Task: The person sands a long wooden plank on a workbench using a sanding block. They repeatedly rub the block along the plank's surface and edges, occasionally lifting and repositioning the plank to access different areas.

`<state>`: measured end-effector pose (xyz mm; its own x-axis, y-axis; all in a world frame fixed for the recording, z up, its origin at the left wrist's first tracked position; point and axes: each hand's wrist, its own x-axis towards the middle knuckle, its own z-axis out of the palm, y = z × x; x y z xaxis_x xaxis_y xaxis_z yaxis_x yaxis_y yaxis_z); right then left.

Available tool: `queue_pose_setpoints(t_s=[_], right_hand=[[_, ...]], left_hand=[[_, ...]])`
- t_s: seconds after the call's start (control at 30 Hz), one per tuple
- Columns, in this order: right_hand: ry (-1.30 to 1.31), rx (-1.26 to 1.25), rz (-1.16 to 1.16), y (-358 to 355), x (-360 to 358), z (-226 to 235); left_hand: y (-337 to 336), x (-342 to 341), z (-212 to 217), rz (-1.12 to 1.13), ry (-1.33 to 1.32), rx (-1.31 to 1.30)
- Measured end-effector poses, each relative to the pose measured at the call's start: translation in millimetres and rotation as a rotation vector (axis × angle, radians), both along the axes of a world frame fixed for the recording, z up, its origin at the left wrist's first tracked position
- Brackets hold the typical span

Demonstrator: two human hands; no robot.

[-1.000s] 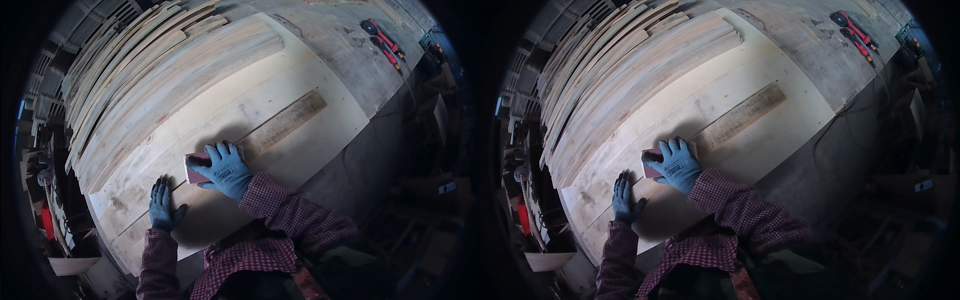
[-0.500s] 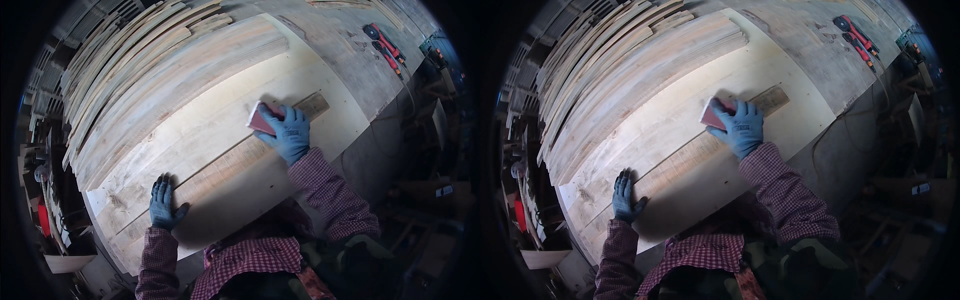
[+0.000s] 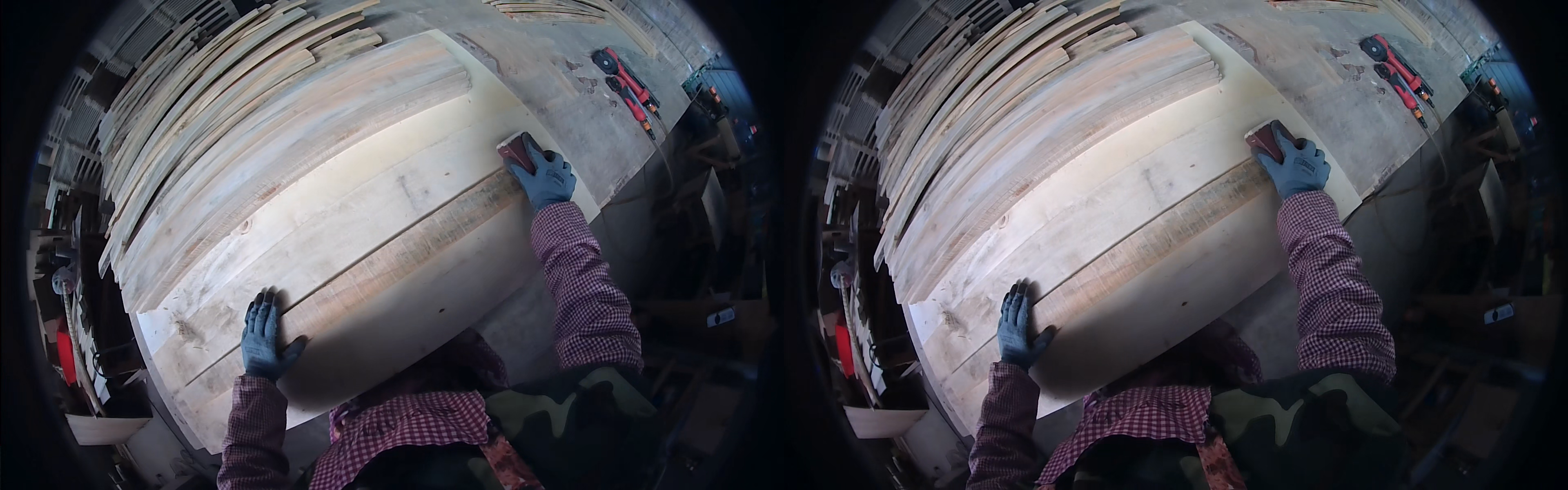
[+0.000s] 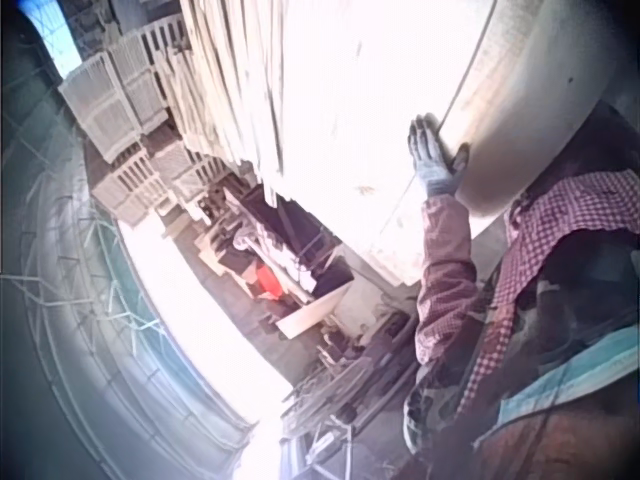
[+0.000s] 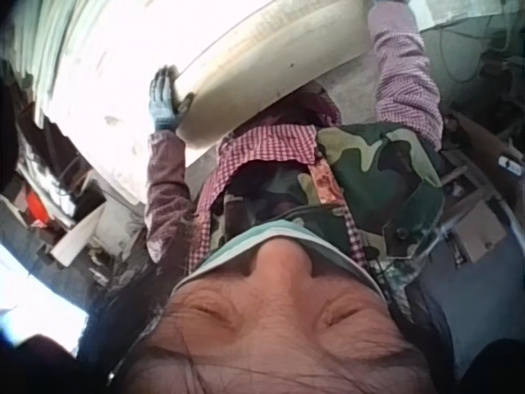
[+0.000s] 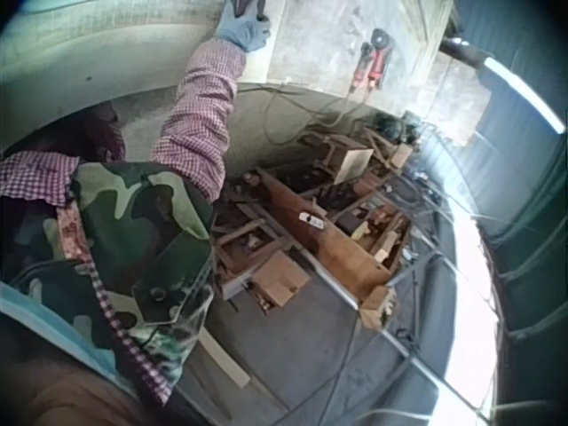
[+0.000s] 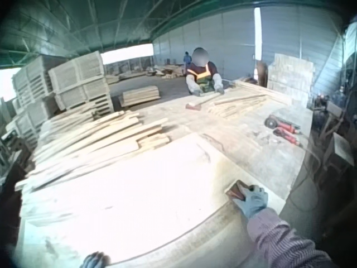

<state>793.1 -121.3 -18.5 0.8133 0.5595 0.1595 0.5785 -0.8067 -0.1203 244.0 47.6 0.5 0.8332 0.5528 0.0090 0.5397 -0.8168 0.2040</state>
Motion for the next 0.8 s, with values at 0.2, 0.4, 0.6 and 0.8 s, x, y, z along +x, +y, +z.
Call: queue_pose_setpoints(t_s=[0.2, 0.4, 0.6, 0.8], right_hand=[[-0.069, 0.246, 0.402, 22, -167, 0], [0.085, 0.200, 0.816, 32, -256, 9], [-0.121, 0.030, 0.116, 39, -62, -6], [-0.004, -0.039, -0.126, 50, -22, 6]], left_hand=[[-1, -1, -4, -0.006, -0.009, -0.003], [3, -5, -8, -0.055, -0.100, 0.020], [2, -4, -4, -0.036, -0.031, 0.002], [3, -3, -10, -0.096, -0.105, 0.030]])
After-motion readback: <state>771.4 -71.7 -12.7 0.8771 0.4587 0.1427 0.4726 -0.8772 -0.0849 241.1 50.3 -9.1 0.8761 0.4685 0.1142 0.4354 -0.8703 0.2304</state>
